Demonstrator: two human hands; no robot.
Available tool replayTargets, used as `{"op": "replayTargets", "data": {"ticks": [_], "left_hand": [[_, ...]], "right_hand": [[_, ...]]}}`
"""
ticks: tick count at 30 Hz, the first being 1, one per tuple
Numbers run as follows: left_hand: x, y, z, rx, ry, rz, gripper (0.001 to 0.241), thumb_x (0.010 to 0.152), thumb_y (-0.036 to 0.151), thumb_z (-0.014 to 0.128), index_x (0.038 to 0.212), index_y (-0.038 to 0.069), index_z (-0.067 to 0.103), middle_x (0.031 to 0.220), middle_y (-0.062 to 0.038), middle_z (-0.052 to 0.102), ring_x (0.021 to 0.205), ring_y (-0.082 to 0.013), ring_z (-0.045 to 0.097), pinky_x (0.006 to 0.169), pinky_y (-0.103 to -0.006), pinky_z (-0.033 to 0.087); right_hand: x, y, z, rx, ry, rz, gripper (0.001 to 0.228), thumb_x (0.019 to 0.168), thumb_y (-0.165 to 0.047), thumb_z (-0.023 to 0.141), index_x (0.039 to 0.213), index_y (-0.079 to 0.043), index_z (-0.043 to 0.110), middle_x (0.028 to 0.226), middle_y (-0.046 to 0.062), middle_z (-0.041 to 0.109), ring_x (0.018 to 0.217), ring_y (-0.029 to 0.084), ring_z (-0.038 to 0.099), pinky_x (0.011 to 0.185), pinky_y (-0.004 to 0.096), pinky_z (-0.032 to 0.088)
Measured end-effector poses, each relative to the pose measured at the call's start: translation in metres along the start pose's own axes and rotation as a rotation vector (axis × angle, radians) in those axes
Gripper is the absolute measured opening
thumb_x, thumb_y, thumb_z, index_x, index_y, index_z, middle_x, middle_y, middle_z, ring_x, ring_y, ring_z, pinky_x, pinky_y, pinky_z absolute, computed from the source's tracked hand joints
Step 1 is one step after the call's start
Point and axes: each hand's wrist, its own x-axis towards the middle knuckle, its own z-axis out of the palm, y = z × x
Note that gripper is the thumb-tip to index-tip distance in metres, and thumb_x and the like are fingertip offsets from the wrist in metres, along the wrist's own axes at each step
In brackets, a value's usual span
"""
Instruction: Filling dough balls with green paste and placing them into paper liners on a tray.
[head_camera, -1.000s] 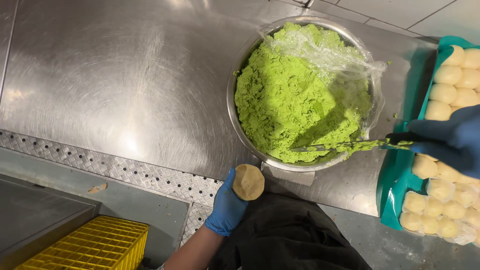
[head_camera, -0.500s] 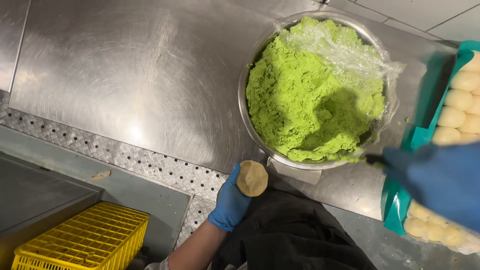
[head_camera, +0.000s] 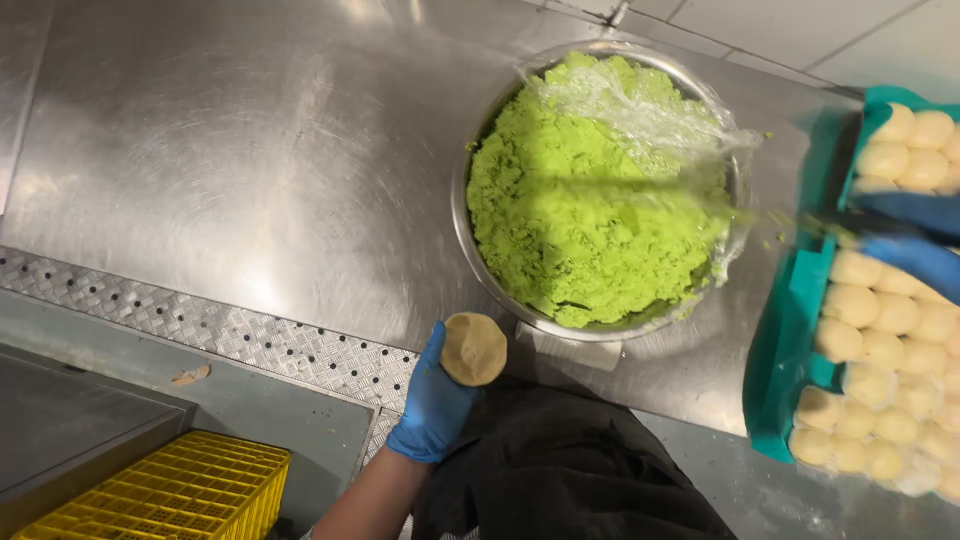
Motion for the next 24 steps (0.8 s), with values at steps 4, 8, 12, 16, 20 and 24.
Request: {"op": "replayTargets", "data": {"ticks": [4, 8, 12, 16, 20, 24], "left_hand": [[0.004, -0.002, 0.009, 0.046, -0.055, 0.014, 0.063, 0.1, 0.045, 0.052, 0.145, 0.002, 0.048, 0.141, -0.017, 0.058, 0.131, -0.032, 0.055, 0.113, -0.0458, 0.042], [0.002, -0.001, 0.013, 0.068, -0.081, 0.037, 0.065, 0.099, 0.046, 0.052, 0.145, 0.001, 0.046, 0.141, -0.019, 0.057, 0.131, -0.0329, 0.055, 0.113, -0.0462, 0.041], [-0.001, -0.002, 0.009, 0.059, -0.041, 0.05, 0.064, 0.099, 0.046, 0.051, 0.145, 0.002, 0.046, 0.141, -0.018, 0.057, 0.131, -0.0326, 0.055, 0.113, -0.0471, 0.042], [-0.005, -0.003, 0.012, 0.059, -0.099, 0.045, 0.066, 0.1, 0.046, 0.052, 0.146, -0.001, 0.046, 0.141, -0.019, 0.057, 0.131, -0.0325, 0.055, 0.113, -0.0458, 0.041], [-0.008, -0.005, 0.02, 0.058, -0.1, 0.068, 0.063, 0.101, 0.043, 0.051, 0.145, -0.001, 0.046, 0.141, -0.018, 0.057, 0.13, -0.0321, 0.056, 0.113, -0.0462, 0.042], [-0.008, -0.007, 0.021, 0.096, -0.113, 0.035, 0.062, 0.102, 0.042, 0.052, 0.146, -0.001, 0.047, 0.142, -0.019, 0.057, 0.131, -0.0309, 0.056, 0.113, -0.0437, 0.042]], "right_hand": [[0.036, -0.074, 0.017, -0.03, 0.105, 0.025, 0.043, 0.091, -0.038, 0.078, 0.133, -0.031, 0.074, 0.08, 0.007, 0.063, 0.065, 0.026, 0.06, 0.057, 0.04, 0.047], [0.059, -0.134, 0.045, -0.015, 0.25, 0.061, 0.044, 0.091, -0.037, 0.077, 0.134, -0.029, 0.072, 0.09, 0.007, 0.063, 0.076, 0.027, 0.062, 0.064, 0.042, 0.049], [0.062, -0.192, 0.006, 0.272, 0.259, 0.185, 0.047, 0.084, -0.043, 0.079, 0.121, -0.014, 0.072, 0.088, 0.013, 0.061, 0.078, 0.031, 0.06, 0.065, 0.048, 0.05], [0.058, -0.259, 0.041, 0.582, 0.077, -0.078, 0.042, 0.085, -0.038, 0.074, 0.119, -0.014, 0.073, 0.092, 0.009, 0.064, 0.081, 0.03, 0.066, 0.07, 0.043, 0.056], [0.072, -0.281, 0.053, 0.575, -0.116, 0.012, 0.044, 0.08, -0.041, 0.078, 0.11, -0.01, 0.071, 0.092, 0.012, 0.063, 0.08, 0.034, 0.067, 0.071, 0.045, 0.055], [0.071, -0.283, 0.048, 0.588, -0.245, 0.067, 0.041, 0.078, -0.034, 0.079, 0.108, -0.008, 0.07, 0.096, 0.012, 0.063, 0.08, 0.035, 0.067, 0.072, 0.046, 0.055]]}}
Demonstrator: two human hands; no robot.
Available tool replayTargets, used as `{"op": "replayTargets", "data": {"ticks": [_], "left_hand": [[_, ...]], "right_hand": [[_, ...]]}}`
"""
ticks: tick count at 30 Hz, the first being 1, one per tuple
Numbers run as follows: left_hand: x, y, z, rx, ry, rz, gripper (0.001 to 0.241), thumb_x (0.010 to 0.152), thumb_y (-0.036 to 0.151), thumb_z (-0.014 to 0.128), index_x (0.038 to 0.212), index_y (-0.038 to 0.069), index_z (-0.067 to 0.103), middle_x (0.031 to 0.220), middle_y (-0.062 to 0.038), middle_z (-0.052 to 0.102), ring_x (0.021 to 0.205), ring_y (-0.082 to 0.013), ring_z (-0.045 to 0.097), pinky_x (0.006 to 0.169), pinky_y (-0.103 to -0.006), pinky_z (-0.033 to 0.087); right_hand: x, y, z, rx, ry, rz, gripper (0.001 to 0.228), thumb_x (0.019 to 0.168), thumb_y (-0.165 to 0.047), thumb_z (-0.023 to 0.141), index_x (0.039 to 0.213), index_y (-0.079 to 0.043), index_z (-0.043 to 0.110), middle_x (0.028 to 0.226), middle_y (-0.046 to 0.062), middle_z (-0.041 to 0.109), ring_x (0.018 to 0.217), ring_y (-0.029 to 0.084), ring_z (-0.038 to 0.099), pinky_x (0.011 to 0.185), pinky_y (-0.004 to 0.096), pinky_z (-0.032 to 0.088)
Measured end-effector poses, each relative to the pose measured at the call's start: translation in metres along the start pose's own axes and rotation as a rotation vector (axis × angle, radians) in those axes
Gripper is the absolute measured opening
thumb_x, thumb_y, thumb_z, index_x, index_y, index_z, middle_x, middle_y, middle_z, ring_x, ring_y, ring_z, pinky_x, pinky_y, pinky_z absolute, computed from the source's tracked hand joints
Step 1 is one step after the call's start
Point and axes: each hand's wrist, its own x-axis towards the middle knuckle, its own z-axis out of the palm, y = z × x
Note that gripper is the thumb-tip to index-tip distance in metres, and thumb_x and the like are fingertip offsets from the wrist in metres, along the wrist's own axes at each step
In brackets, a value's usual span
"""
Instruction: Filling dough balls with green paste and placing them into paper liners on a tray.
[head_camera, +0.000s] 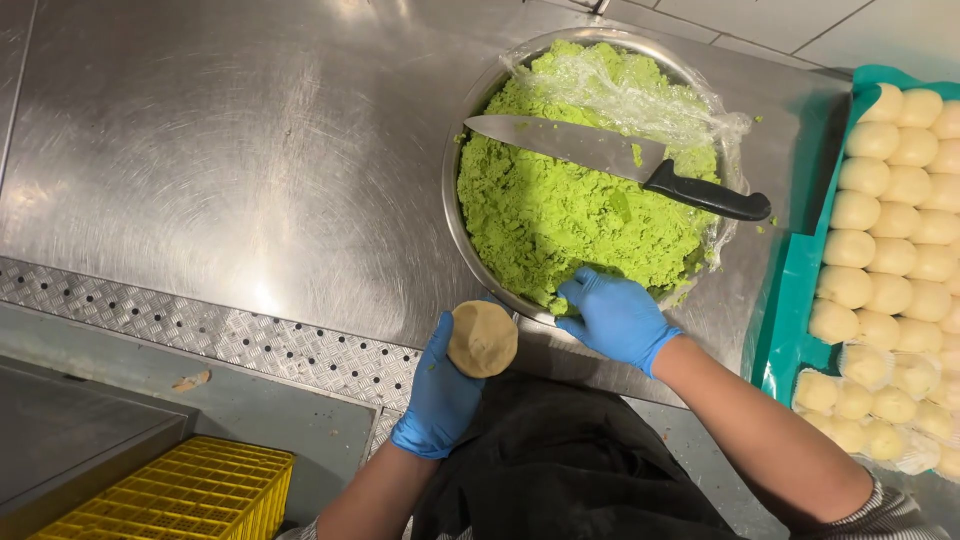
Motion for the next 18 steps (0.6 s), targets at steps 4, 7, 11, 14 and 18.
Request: {"op": "replayTargets", "data": {"ticks": [4, 7, 11, 14, 18], "left_hand": [[0.001, 0.0, -0.001, 0.004, -0.014, 0.037, 0.062, 0.101, 0.042, 0.052, 0.146, -0.002, 0.046, 0.143, -0.018, 0.057, 0.132, -0.0311, 0.056, 0.114, -0.0444, 0.042], [-0.002, -0.001, 0.001, 0.004, 0.019, 0.026, 0.061, 0.101, 0.041, 0.052, 0.146, 0.0, 0.046, 0.143, -0.017, 0.057, 0.132, -0.0308, 0.056, 0.114, -0.0445, 0.043], [0.001, -0.003, 0.016, 0.031, -0.026, 0.031, 0.062, 0.101, 0.041, 0.052, 0.146, -0.001, 0.047, 0.143, -0.017, 0.057, 0.132, -0.0306, 0.055, 0.114, -0.0441, 0.042], [0.005, -0.007, 0.03, 0.053, -0.036, 0.021, 0.061, 0.101, 0.042, 0.052, 0.146, 0.001, 0.047, 0.143, -0.016, 0.057, 0.133, -0.0294, 0.055, 0.114, -0.0435, 0.042], [0.014, -0.009, 0.045, 0.103, -0.022, 0.037, 0.059, 0.101, 0.042, 0.052, 0.145, 0.002, 0.049, 0.141, -0.014, 0.059, 0.133, -0.0284, 0.056, 0.114, -0.0436, 0.043]], "right_hand": [[-0.012, -0.003, 0.003, 0.032, 0.12, -0.082, 0.035, 0.075, -0.026, 0.08, 0.102, -0.008, 0.069, 0.098, 0.013, 0.064, 0.081, 0.035, 0.068, 0.072, 0.045, 0.055], [-0.025, 0.003, 0.021, 0.041, 0.194, -0.117, 0.03, 0.077, -0.02, 0.079, 0.102, -0.008, 0.067, 0.1, 0.013, 0.067, 0.081, 0.035, 0.069, 0.071, 0.044, 0.056], [-0.029, 0.023, 0.045, 0.394, 0.22, 0.126, 0.026, 0.084, -0.018, 0.079, 0.103, -0.006, 0.066, 0.094, 0.008, 0.068, 0.078, 0.025, 0.068, 0.07, 0.035, 0.056], [-0.027, 0.027, 0.046, 0.778, 0.218, 0.333, 0.025, 0.085, -0.014, 0.079, 0.104, -0.004, 0.066, 0.091, 0.003, 0.066, 0.077, 0.014, 0.064, 0.07, 0.028, 0.055], [-0.025, 0.024, 0.03, 1.128, 0.232, 0.506, 0.031, 0.086, -0.01, 0.078, 0.115, -0.002, 0.07, 0.093, -0.002, 0.066, 0.074, 0.007, 0.059, 0.067, 0.025, 0.052]]}}
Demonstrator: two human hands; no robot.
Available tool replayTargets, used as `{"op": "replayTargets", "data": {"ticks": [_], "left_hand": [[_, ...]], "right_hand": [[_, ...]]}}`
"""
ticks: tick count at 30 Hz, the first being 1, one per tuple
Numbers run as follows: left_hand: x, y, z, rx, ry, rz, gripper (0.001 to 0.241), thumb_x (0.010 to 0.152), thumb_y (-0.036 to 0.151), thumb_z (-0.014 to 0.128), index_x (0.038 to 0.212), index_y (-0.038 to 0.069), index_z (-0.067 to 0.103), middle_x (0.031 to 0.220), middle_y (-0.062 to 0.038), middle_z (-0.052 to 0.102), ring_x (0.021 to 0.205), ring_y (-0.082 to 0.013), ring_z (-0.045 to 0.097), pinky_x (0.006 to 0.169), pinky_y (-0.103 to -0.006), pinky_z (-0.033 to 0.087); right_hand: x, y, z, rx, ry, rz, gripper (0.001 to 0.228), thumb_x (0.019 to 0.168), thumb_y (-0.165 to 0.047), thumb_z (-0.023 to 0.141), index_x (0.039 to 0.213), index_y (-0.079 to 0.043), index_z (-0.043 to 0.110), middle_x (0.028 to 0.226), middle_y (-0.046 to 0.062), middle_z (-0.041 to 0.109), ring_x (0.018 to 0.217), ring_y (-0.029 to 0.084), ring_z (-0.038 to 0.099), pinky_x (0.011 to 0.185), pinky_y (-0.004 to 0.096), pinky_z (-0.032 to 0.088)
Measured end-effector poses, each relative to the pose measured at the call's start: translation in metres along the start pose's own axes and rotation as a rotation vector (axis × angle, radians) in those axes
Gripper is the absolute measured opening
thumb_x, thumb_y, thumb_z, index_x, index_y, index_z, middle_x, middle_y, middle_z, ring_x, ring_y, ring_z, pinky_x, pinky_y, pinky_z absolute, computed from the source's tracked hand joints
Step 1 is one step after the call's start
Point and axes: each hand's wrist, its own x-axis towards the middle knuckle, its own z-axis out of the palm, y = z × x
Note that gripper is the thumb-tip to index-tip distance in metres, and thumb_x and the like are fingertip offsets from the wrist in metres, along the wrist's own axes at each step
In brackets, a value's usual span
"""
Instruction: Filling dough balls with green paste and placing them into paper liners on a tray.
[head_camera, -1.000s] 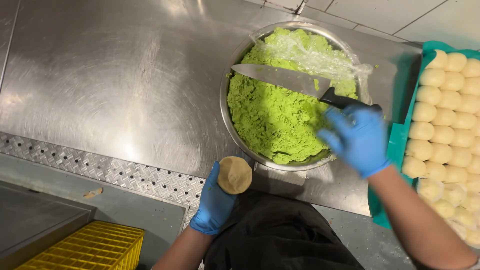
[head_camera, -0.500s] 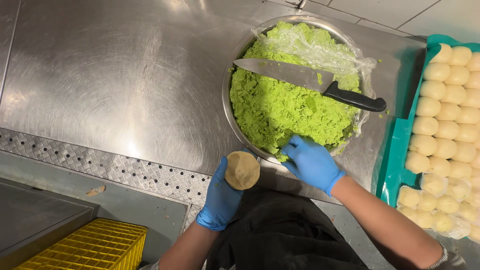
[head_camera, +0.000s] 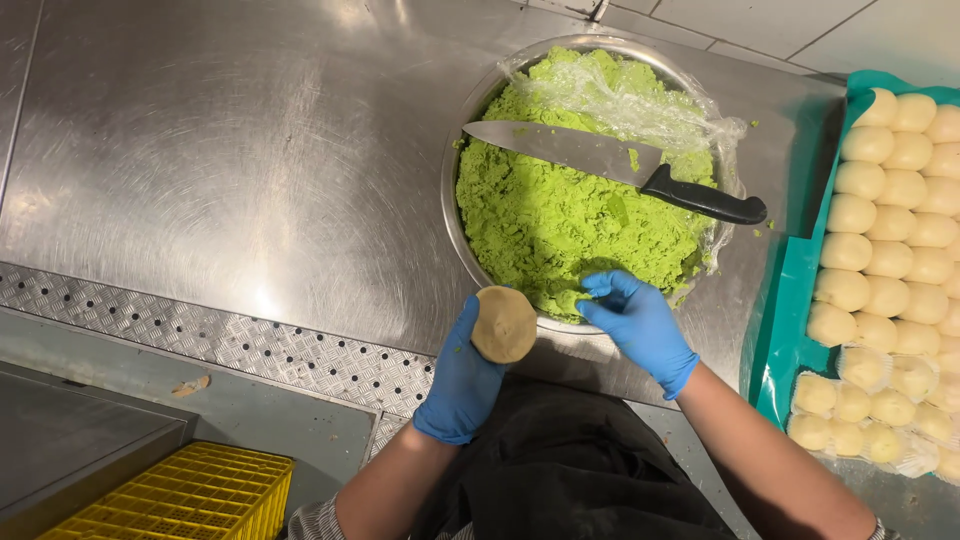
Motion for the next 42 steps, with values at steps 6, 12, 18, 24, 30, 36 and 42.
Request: {"op": "replayTargets", "data": {"ticks": [6, 12, 18, 24, 30, 36, 42], "left_hand": [[0.007, -0.013, 0.016, 0.022, 0.016, -0.015, 0.055, 0.102, 0.044, 0.049, 0.142, 0.006, 0.052, 0.137, -0.012, 0.061, 0.129, -0.0264, 0.058, 0.112, -0.0421, 0.045], [-0.008, -0.015, 0.053, -0.072, -0.325, -0.001, 0.05, 0.109, 0.044, 0.04, 0.139, 0.006, 0.051, 0.134, -0.01, 0.061, 0.127, -0.0235, 0.058, 0.111, -0.04, 0.045], [-0.002, -0.023, 0.041, -0.073, -0.281, -0.023, 0.054, 0.113, 0.046, 0.036, 0.141, 0.004, 0.053, 0.129, -0.01, 0.062, 0.119, -0.0201, 0.061, 0.104, -0.0349, 0.047], [0.007, -0.004, 0.016, -0.092, -0.119, 0.06, 0.054, 0.107, 0.049, 0.037, 0.136, 0.006, 0.052, 0.126, -0.012, 0.063, 0.114, -0.0258, 0.063, 0.1, -0.0398, 0.051], [-0.015, 0.026, 0.002, 0.068, 0.011, 0.206, 0.047, 0.104, 0.033, 0.048, 0.139, 0.002, 0.055, 0.132, -0.011, 0.063, 0.123, -0.0242, 0.061, 0.106, -0.0411, 0.048], [-0.033, 0.031, -0.004, 0.11, -0.007, 0.287, 0.042, 0.099, 0.018, 0.057, 0.136, -0.003, 0.056, 0.128, -0.014, 0.064, 0.119, -0.0249, 0.063, 0.105, -0.0407, 0.05], [-0.037, 0.04, -0.015, 0.054, 0.034, 0.253, 0.042, 0.099, 0.02, 0.056, 0.136, 0.001, 0.055, 0.126, -0.011, 0.065, 0.118, -0.0239, 0.063, 0.104, -0.0403, 0.05]], "right_hand": [[-0.026, -0.06, 0.01, 0.048, 0.002, -0.105, 0.032, 0.087, -0.007, 0.074, 0.119, -0.003, 0.074, 0.101, 0.002, 0.076, 0.083, 0.009, 0.068, 0.072, 0.024, 0.056], [-0.039, -0.079, 0.032, -0.635, 0.152, -0.916, 0.027, 0.083, -0.007, 0.08, 0.11, -0.003, 0.075, 0.104, 0.008, 0.068, 0.089, 0.025, 0.067, 0.079, 0.034, 0.054], [-0.046, -0.099, 0.04, -0.751, 0.069, -1.098, 0.033, 0.075, -0.012, 0.081, 0.106, -0.003, 0.072, 0.108, 0.013, 0.068, 0.096, 0.033, 0.065, 0.082, 0.042, 0.052], [-0.02, -0.075, 0.03, -0.57, 0.059, -0.827, 0.031, 0.081, -0.014, 0.081, 0.109, -0.005, 0.072, 0.11, 0.01, 0.067, 0.098, 0.03, 0.066, 0.086, 0.04, 0.054], [0.041, -0.096, 0.017, -1.028, 0.136, -0.901, 0.034, 0.083, -0.023, 0.08, 0.111, -0.004, 0.074, 0.111, 0.013, 0.067, 0.097, 0.033, 0.063, 0.084, 0.045, 0.052], [0.054, -0.114, 0.024, -1.247, 0.07, -0.85, 0.038, 0.084, -0.03, 0.077, 0.114, -0.007, 0.073, 0.107, 0.01, 0.067, 0.099, 0.031, 0.063, 0.083, 0.045, 0.05], [0.055, -0.094, 0.033, -1.34, -0.275, -1.015, 0.034, 0.074, -0.024, 0.068, 0.106, -0.013, 0.073, 0.106, 0.004, 0.068, 0.099, 0.026, 0.062, 0.089, 0.041, 0.05]]}}
